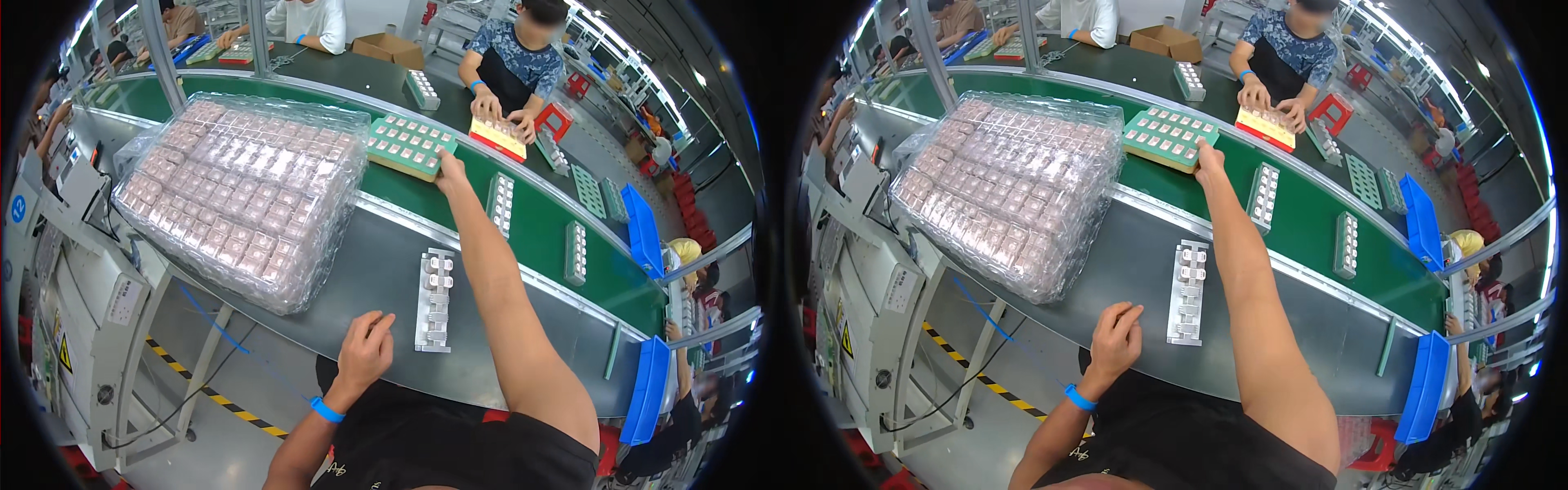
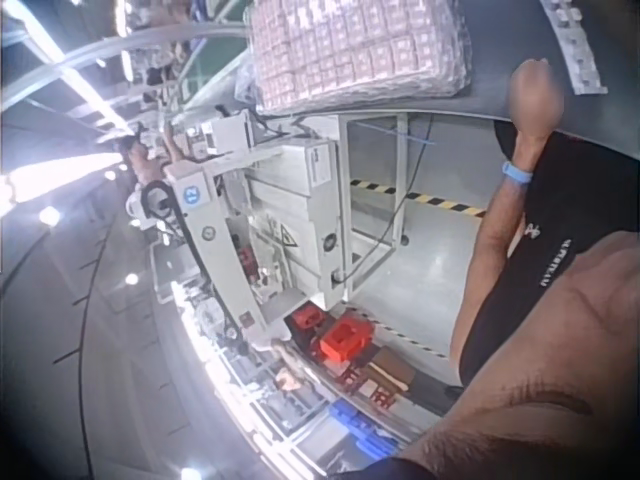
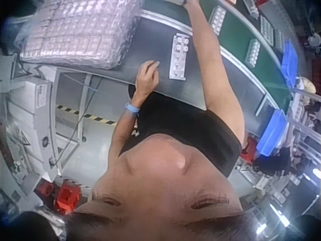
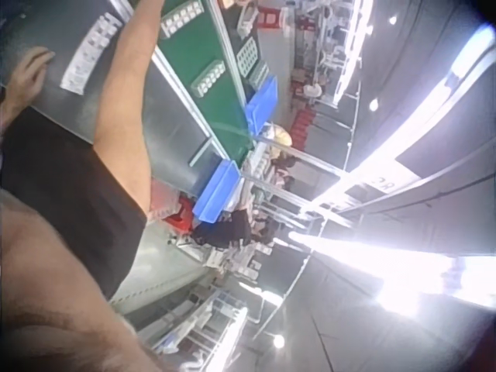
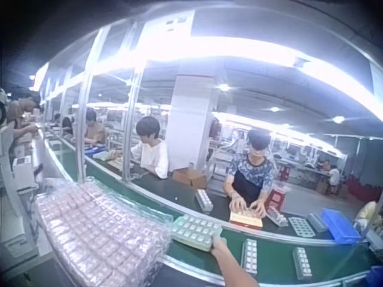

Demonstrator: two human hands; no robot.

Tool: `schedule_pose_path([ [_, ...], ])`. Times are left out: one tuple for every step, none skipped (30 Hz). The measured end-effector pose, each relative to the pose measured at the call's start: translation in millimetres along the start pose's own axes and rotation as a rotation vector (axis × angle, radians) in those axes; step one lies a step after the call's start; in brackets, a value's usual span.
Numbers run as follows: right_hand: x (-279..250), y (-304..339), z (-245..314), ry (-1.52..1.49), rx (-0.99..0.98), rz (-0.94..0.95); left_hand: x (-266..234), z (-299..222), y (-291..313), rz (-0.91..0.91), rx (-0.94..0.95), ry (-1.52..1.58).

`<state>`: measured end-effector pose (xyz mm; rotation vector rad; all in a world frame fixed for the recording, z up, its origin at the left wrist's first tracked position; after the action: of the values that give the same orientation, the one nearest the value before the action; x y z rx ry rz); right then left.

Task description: Placing small electronic components into organized plastic trays on an assembly line.

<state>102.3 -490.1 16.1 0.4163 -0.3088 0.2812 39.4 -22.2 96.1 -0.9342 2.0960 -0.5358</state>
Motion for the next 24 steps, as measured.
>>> schedule_pose_path([
  [-0.3,-1.8,-0.3,0.091,0.009,-0.017,1.5,3.3,1.1,0.008,-0.016,-0.001],
  [1.3,-2.5,-0.3,0.181,0.017,-0.029,1.0,5.3,2.5,0.013,-0.032,-0.005],
  [7.0,-3.3,-3.8,0.219,0.037,-0.021,0.1,7.0,4.0,0.017,-0.042,-0.018],
  [-6.7,-21.3,2.8,0.214,0.032,-0.039,4.4,5.0,1.3,0.013,-0.026,0.001],
  [-33.3,-48.6,14.9,0.318,0.026,-0.078,11.2,0.3,-3.6,0.014,0.001,0.034],
  [-46.2,-63.3,15.4,0.425,0.037,-0.099,13.8,-1.6,-5.2,0.025,0.005,0.043],
  [-32.3,-60.3,2.9,0.448,0.061,-0.094,9.4,1.9,-3.2,0.024,-0.022,0.029],
  [-12.6,-51.6,-10.2,0.489,0.088,-0.065,3.9,7.1,0.4,0.016,-0.058,0.009],
  [6.0,-41.5,-23.6,0.530,0.116,-0.035,-0.7,12.3,4.5,0.010,-0.086,-0.019],
  [15.9,-33.2,-35.1,0.504,0.156,-0.046,-6.0,15.0,7.6,-0.005,-0.104,-0.035],
  [-32.7,-81.2,6.1,0.373,0.015,-0.067,4.0,5.4,-4.4,-0.009,-0.055,0.031],
  [-89.8,-117.7,65.1,0.254,-0.148,-0.091,14.6,-6.9,-17.4,-0.013,-0.005,0.108],
  [-44.0,-74.8,25.6,0.620,-0.181,-0.322,2.1,9.4,-3.5,-0.019,-0.069,0.013],
  [1.1,-10.5,21.5,0.803,-0.328,-0.518,-9.8,17.3,7.2,-0.031,-0.110,-0.047],
  [14.9,-4.0,44.0,0.854,-0.414,-0.410,-8.5,15.3,4.9,-0.026,-0.106,-0.023],
  [10.2,-25.6,65.7,0.682,-0.488,-0.251,-1.9,8.8,-1.4,-0.022,-0.075,0.038],
  [45.4,-10.2,56.8,0.619,-0.469,-0.081,-2.3,9.9,-0.9,-0.028,-0.079,0.054],
  [72.4,-2.0,39.9,0.560,-0.350,0.137,-3.7,6.6,-5.4,-0.045,-0.065,0.037],
  [100.9,12.2,20.4,0.496,-0.227,0.351,-5.5,5.7,-6.3,-0.055,-0.061,0.028],
  [121.6,39.0,-3.1,0.526,-0.138,0.399,-7.6,6.9,-3.8,-0.064,-0.061,0.015],
  [137.2,61.2,-22.7,0.556,-0.057,0.433,-7.2,9.6,-0.8,-0.076,-0.072,0.010],
  [149.0,68.8,-38.7,0.537,0.014,0.501,-9.0,9.6,-0.5,-0.088,-0.078,-0.003],
  [156.4,75.3,-48.6,0.541,0.015,0.519,-10.7,10.5,0.3,-0.096,-0.093,-0.002],
  [158.1,82.2,-59.0,0.426,0.027,0.509,-12.5,11.6,1.4,-0.102,-0.107,0.000],
])
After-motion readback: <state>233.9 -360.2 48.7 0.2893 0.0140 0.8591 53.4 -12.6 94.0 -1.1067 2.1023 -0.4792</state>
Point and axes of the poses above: each hand's wrist, its own y-axis away from the middle knuckle, its own x-axis out of the palm, z = x × y, the point moved 10 cm from there along -y, towards the middle knuckle, and after that the axes turned 2 degrees about x, right-handed, at the moved point
